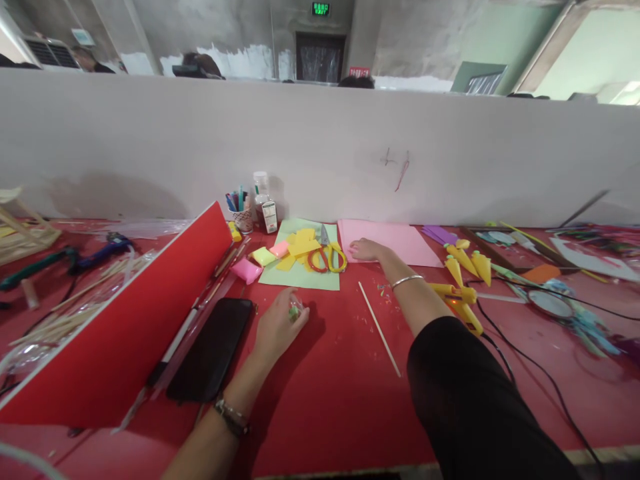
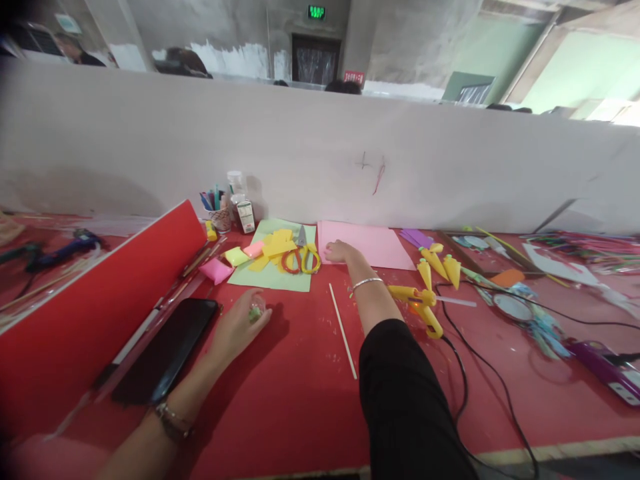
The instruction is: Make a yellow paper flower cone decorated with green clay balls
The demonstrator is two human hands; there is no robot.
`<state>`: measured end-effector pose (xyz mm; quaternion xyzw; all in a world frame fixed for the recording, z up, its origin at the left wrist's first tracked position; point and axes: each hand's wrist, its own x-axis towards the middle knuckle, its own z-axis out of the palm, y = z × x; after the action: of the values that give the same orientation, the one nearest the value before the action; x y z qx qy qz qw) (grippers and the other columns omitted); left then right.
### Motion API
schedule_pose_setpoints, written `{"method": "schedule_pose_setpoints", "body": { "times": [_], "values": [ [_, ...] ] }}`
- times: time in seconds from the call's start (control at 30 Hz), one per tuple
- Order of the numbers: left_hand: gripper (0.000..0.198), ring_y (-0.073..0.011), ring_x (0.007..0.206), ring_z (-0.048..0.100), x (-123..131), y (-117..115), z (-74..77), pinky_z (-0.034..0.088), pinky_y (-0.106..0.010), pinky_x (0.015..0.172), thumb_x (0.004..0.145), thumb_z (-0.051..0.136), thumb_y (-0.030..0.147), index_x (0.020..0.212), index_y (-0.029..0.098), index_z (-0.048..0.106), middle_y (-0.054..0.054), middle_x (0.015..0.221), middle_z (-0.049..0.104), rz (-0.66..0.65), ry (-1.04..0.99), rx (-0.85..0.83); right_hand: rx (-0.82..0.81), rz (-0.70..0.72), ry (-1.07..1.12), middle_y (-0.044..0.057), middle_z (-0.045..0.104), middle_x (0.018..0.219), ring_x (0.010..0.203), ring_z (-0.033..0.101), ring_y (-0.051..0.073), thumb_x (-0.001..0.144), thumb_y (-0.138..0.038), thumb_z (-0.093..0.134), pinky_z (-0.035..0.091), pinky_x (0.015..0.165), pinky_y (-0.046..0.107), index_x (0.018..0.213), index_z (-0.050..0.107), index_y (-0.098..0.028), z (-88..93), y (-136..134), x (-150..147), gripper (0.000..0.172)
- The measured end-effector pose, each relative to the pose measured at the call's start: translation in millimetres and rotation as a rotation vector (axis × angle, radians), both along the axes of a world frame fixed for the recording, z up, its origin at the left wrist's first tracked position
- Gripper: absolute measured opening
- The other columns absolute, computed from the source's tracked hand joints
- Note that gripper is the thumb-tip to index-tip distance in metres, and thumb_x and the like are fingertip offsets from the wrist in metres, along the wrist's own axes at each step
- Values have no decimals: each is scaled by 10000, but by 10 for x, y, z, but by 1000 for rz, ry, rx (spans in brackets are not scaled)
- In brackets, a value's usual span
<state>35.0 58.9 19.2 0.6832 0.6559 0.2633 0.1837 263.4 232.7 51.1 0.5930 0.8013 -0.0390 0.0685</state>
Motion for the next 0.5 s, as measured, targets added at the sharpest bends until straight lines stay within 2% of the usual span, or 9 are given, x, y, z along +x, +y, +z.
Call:
{"method": "schedule_pose_setpoints", "body": {
  "times": [0.17, 0.33, 0.4, 0.5],
  "values": [
    [364, -214, 929, 577, -9, -7, -13, 434, -290, 720, 748, 494, 277, 1090, 159, 457, -106, 1067, 585, 16, -36, 29, 80, -159, 15, 70, 523, 1106, 923, 540, 160, 848, -292, 455, 462, 779, 355, 1074, 509, -178, 106, -146, -92, 258],
    [312, -210, 871, 584, -25, 2, -53, 438, -311, 725, 728, 500, 262, 1020, 154, 481, -81, 949, 614, 6, -114, 112, 307, -307, 107, 77, 528, 1090, 915, 544, 165, 844, -296, 464, 464, 772, 362, 1079, 503, -155, 475, -264, -138, 277],
    [287, -198, 834, 581, -25, 13, -66, 442, -312, 726, 713, 505, 258, 983, 161, 481, -52, 863, 612, 8, -169, 165, 391, -307, 155, 107, 570, 1014, 900, 554, 190, 880, -275, 381, 448, 752, 354, 1043, 527, -126, 669, -329, -191, 264],
    [273, -159, 750, 574, -23, 30, -59, 454, -285, 706, 716, 483, 264, 968, 163, 459, -23, 788, 578, 28, -274, 263, 490, -206, 241, 110, 613, 927, 878, 560, 200, 915, -263, 235, 415, 727, 311, 984, 562, -125, 882, -577, -314, 361]
  ]
}}
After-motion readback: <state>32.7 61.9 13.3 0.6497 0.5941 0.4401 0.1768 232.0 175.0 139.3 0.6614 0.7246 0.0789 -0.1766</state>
